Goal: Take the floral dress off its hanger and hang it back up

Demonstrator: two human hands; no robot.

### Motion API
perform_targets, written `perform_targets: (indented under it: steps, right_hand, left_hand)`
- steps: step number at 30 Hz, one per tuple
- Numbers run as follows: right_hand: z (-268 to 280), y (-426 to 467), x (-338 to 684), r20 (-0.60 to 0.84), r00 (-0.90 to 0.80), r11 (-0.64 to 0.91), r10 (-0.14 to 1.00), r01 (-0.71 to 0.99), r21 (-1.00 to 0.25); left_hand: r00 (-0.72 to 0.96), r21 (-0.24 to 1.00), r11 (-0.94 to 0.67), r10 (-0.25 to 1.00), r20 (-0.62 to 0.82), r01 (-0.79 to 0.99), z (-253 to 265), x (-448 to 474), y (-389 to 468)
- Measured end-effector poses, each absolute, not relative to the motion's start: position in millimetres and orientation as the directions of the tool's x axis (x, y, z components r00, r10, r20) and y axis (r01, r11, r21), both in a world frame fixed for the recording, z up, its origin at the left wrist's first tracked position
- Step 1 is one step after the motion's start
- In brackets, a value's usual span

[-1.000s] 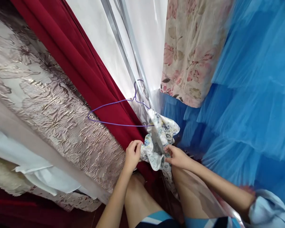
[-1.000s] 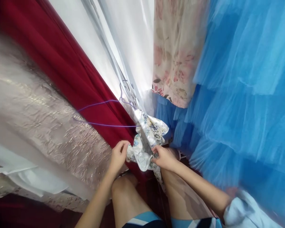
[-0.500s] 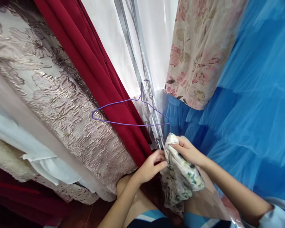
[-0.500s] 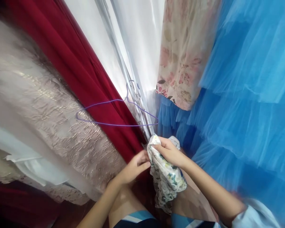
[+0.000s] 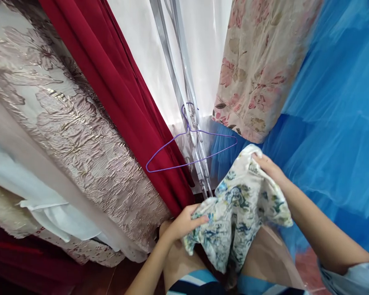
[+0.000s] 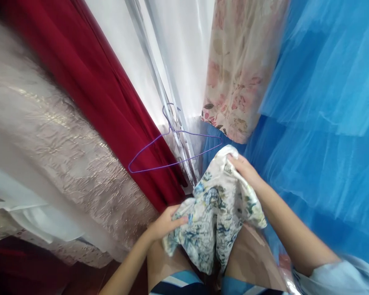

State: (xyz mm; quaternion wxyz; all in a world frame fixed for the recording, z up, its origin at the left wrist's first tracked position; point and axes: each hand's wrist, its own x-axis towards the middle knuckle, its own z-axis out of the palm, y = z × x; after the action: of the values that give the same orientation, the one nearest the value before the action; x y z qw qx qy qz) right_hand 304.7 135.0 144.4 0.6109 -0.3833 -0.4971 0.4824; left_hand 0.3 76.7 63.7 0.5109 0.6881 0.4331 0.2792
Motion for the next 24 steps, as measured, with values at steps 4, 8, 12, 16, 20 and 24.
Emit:
perform_targets:
  steps: [4,8,12,16,20,24]
  right_hand:
    - [133.1,171.2,327.5,0.316,0.017,0.315,0.948,-0.143,-0.938]
    - [115.6,190.3,320.3,0.376,-0.114,0.387,0.92,0.097,-0.917]
    - [115.8,197.9,293.5,0.554,-0.199,0.588,0.809,0.298,-0.752]
    - [128.1,217.8,269.7,0.699,-0.258,0.738,0.667,0.358,-0.572]
    - [124.4,234.9,256.2,0.518,-0.244,0.569,0.82,0.44,-0.694]
    - [109.9,220.7,245.6,0.372,-0.277,0.459,0.886,0.413,-0.786]
  left_hand:
    - [0.303,0.849,-0.192,0.952,0.04,0.492,85.4,-56.6,86.9]
    - [0.319,0.619,-0.327,0.939,0.128,0.714,135.8,-106.2,97.2]
    - [0.296,0.273,-0.361,0.922,0.251,0.892,184.0,-143.2,110.0]
    - [0.217,0.225,-0.293,0.926,0.308,0.929,213.8,-160.7,124.9]
    - [0.102,0.434,-0.308,0.894,0.436,0.847,222.4,-142.5,145.1]
    - [0.104,0.549,-0.454,0.827,0.552,0.702,225.2,-97.9,167.0]
